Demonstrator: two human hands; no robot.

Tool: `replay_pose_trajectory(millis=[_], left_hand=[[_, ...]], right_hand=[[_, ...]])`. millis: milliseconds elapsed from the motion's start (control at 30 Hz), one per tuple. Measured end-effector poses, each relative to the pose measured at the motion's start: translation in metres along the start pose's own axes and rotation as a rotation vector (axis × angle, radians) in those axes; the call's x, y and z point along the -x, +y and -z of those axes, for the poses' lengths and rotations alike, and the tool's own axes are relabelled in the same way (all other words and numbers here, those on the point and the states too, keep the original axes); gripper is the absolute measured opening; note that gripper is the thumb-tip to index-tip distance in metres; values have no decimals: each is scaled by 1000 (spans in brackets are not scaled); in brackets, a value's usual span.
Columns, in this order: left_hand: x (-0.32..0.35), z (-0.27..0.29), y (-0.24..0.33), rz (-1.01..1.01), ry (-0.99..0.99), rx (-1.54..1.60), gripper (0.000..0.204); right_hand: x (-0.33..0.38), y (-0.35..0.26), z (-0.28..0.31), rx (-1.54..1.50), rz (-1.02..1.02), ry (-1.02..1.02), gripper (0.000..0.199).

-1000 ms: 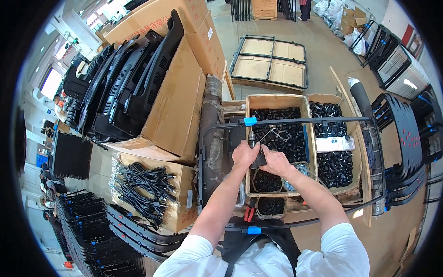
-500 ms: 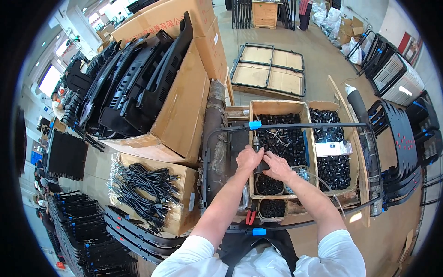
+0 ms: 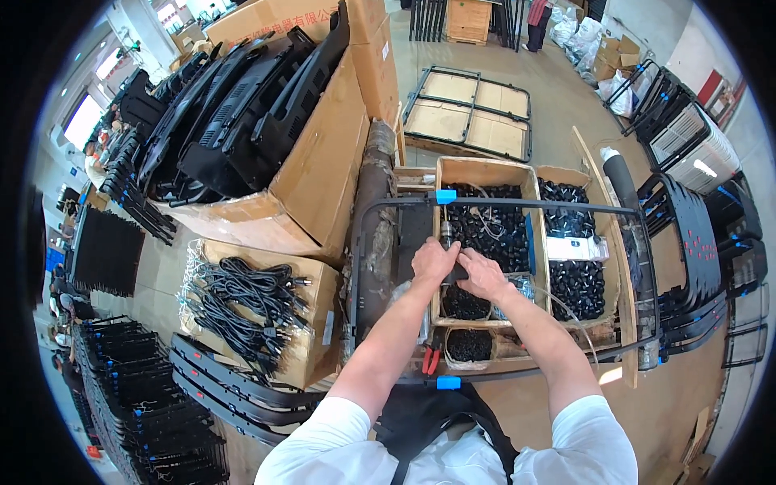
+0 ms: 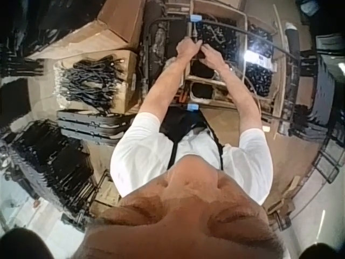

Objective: Assemble plastic and electronic components onto a metal frame using a power screwdriver.

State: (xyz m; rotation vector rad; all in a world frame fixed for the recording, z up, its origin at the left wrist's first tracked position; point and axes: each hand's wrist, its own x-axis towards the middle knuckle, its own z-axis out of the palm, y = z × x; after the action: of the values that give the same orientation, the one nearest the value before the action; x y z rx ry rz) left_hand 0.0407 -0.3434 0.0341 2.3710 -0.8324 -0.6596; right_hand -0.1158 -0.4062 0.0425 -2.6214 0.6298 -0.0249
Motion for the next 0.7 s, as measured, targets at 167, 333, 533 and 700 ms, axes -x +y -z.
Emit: replay_pose_trajectory(millis=[167, 333, 533, 700], left_hand=[[41, 2, -18, 37, 13, 41, 72], [187, 18, -33, 76, 14, 432, 74], [394, 5, -111, 112, 98, 666, 56], [464, -44, -185, 293, 154, 690, 54]], right_hand=[[35, -30, -8, 39, 29, 45, 64], [152, -105, 13, 16, 104, 146, 70], [310, -181, -28, -66, 302, 14, 73], [366, -198, -105, -101, 239, -223, 75]])
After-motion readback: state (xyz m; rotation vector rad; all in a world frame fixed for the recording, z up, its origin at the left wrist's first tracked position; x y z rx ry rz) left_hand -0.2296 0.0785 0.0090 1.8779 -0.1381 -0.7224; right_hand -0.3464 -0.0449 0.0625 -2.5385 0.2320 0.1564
